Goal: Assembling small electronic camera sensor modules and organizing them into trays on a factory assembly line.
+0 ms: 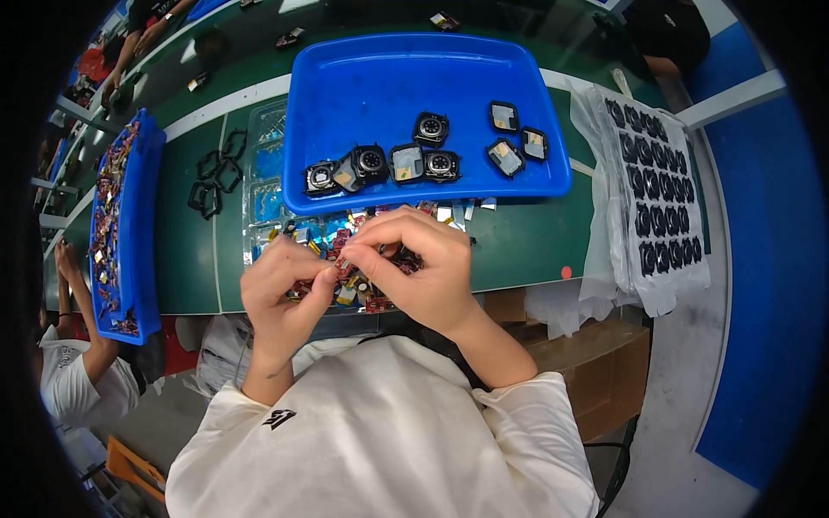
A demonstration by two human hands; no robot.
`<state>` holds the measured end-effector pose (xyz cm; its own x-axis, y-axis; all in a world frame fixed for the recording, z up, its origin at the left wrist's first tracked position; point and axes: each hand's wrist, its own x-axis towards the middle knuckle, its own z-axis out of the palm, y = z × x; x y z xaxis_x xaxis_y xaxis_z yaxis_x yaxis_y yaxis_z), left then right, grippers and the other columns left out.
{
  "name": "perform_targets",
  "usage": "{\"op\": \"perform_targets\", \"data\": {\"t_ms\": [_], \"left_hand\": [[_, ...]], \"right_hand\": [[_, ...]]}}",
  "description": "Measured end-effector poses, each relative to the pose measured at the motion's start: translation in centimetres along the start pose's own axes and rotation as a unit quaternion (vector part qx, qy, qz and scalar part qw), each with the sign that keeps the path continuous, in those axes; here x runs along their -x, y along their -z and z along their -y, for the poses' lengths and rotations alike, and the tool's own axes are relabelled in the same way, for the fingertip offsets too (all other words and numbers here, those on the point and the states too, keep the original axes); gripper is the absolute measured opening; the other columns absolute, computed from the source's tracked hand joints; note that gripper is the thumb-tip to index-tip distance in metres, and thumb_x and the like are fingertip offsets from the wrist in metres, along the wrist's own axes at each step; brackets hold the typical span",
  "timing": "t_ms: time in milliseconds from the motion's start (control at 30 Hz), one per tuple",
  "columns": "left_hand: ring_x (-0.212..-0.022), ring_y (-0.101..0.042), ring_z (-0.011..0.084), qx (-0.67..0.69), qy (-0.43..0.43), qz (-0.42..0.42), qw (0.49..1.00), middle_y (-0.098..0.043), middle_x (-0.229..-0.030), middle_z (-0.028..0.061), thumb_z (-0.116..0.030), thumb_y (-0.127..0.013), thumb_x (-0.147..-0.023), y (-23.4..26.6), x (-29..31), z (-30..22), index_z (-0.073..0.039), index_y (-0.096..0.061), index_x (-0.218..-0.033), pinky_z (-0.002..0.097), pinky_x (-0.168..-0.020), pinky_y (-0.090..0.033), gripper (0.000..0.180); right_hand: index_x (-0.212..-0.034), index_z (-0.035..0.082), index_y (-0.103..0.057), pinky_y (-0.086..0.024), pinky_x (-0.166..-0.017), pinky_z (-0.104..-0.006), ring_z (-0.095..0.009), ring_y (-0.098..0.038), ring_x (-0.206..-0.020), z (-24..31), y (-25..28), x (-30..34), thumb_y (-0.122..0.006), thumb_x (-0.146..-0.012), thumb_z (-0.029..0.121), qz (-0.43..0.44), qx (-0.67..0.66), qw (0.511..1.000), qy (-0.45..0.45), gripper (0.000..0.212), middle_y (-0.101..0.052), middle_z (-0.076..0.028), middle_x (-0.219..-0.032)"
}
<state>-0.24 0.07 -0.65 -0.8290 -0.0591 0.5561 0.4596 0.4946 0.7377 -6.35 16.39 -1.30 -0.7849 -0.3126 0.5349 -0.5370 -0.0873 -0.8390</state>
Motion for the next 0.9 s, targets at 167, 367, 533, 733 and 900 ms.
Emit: {"op": "perform_targets", "data": {"t_ms": [167,367,533,733,900], "left_hand": [[-0.064,-0.055,0.0192,0.032,-0.004,-0.023,0.999,-0.062,-0.077,0.0053,0.004,-0.071,-0.066,-0.3,0.2,0.0,-0.006,-0.069,-0.079,0.0287,-0.059,-0.041,0.017],[-0.082,-0.055,0.0211,-0.055,-0.115,0.017,0.992,-0.062,-0.098,0.0056,-0.006,-0.078,-0.060,0.1,-0.6,-0.1,-0.014,-0.073,-0.090,0.0286,-0.066,-0.042,0.032],[-0.077,-0.054,0.0206,-0.051,-0.118,-0.030,0.991,-0.064,-0.095,0.0053,-0.007,-0.080,-0.057,0.6,-0.3,0.1,-0.012,-0.072,-0.081,0.0296,-0.064,-0.042,0.026],[-0.071,-0.054,0.0188,-0.061,-0.127,-0.032,0.989,-0.065,-0.081,0.0019,-0.003,-0.080,-0.057,0.3,-0.1,0.2,-0.009,-0.071,-0.078,0.0286,-0.061,-0.042,0.024],[-0.064,-0.054,0.0152,0.056,0.053,0.034,0.996,-0.064,-0.071,0.0021,-0.002,-0.076,-0.065,0.7,0.2,-0.7,-0.006,-0.071,-0.079,0.0267,-0.060,-0.041,0.016]], "right_hand": [[-0.086,-0.005,-0.061,-0.051,-0.062,-0.0206,-0.009,-0.061,-0.070,0.7,0.4,0.3,-0.067,-0.082,-0.002,-0.001,-0.174,0.975,-0.138,0.007,-0.066,-0.009,-0.082],[-0.089,-0.005,-0.062,-0.051,-0.063,-0.0208,-0.010,-0.062,-0.072,0.7,0.7,0.3,-0.067,-0.082,-0.001,0.019,-0.222,0.953,-0.203,0.009,-0.065,-0.008,-0.082],[-0.089,0.001,-0.069,-0.043,-0.056,-0.0206,-0.007,-0.054,-0.064,0.8,1.9,0.1,-0.069,-0.081,0.007,0.034,-0.015,0.996,-0.079,0.011,-0.064,-0.005,-0.077],[-0.085,0.000,-0.069,-0.040,-0.051,-0.0191,-0.006,-0.051,-0.057,1.6,1.4,0.7,-0.072,-0.074,-0.001,0.063,-0.063,0.982,-0.167,0.012,-0.063,-0.005,-0.076],[-0.085,-0.001,-0.069,-0.044,-0.054,-0.0199,-0.008,-0.056,-0.060,1.2,1.7,0.6,-0.072,-0.075,-0.003,0.070,-0.047,0.993,-0.088,0.010,-0.066,-0.008,-0.078]]}}
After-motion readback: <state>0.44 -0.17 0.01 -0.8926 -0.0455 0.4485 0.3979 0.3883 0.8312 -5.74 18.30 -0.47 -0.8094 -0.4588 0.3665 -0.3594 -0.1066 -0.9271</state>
